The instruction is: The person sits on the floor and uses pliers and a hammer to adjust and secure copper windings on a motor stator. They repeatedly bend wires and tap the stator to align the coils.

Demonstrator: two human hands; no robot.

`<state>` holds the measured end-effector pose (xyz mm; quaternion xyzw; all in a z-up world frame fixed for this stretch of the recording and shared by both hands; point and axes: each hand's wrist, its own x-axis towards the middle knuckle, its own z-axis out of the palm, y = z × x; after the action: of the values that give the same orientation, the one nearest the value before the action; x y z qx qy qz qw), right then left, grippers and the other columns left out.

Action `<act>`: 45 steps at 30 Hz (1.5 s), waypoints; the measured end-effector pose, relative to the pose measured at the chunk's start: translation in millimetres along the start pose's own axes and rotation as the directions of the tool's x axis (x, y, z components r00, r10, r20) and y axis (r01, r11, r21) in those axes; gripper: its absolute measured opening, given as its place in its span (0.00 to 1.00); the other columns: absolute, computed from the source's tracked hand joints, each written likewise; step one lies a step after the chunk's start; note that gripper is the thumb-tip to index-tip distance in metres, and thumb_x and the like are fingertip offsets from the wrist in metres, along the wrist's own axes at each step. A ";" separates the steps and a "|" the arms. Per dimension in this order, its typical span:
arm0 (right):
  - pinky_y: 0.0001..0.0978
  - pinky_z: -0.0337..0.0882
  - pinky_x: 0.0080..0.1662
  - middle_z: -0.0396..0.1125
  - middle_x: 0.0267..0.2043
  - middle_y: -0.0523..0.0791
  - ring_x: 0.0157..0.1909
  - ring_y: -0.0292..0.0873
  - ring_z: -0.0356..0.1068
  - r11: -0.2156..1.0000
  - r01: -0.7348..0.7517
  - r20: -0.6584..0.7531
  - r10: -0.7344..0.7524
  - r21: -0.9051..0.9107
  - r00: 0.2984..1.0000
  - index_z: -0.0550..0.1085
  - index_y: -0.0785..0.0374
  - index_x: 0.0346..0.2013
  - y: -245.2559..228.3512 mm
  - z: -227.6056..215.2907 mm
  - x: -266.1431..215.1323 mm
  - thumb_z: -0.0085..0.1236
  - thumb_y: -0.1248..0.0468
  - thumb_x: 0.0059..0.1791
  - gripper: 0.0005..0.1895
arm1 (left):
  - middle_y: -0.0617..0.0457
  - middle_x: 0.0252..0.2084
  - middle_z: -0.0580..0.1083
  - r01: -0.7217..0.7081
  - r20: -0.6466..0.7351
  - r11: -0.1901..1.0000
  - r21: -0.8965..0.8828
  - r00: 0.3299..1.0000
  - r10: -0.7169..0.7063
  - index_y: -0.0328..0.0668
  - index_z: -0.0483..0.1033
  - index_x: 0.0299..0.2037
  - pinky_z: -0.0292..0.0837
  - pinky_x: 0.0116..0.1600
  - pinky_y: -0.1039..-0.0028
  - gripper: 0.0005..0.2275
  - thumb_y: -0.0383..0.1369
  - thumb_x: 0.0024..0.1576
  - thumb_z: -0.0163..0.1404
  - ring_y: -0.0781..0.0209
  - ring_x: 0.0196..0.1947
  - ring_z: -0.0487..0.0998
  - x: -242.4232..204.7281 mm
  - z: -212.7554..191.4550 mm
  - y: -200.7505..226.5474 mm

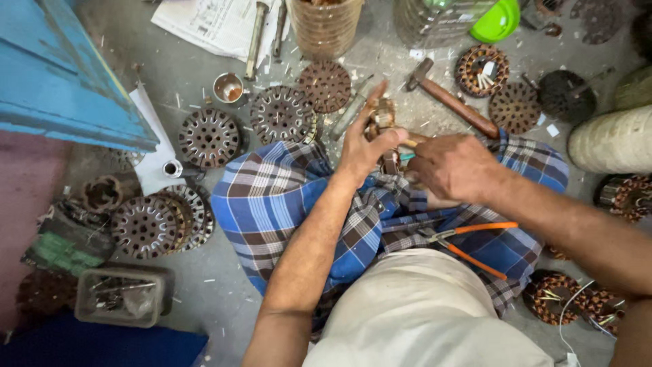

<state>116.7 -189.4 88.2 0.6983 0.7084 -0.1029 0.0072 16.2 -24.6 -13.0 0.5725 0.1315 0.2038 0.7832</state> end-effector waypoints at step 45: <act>0.41 0.75 0.27 0.70 0.27 0.46 0.29 0.47 0.73 0.996 -0.030 -0.041 0.033 0.082 0.999 0.77 0.62 0.30 -2.7 -1.3 -27.3 0.61 0.58 0.45 0.10 | 0.38 0.64 0.67 0.398 0.143 0.905 -0.150 0.914 -0.379 0.49 0.55 0.76 0.64 0.68 0.53 0.44 0.42 0.44 0.59 0.43 0.64 0.67 -10.8 17.9 -17.4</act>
<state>114.9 -216.1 94.0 0.7111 0.6925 -0.1169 -0.0347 17.5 -49.3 -24.2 0.4739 0.1807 0.0222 0.8616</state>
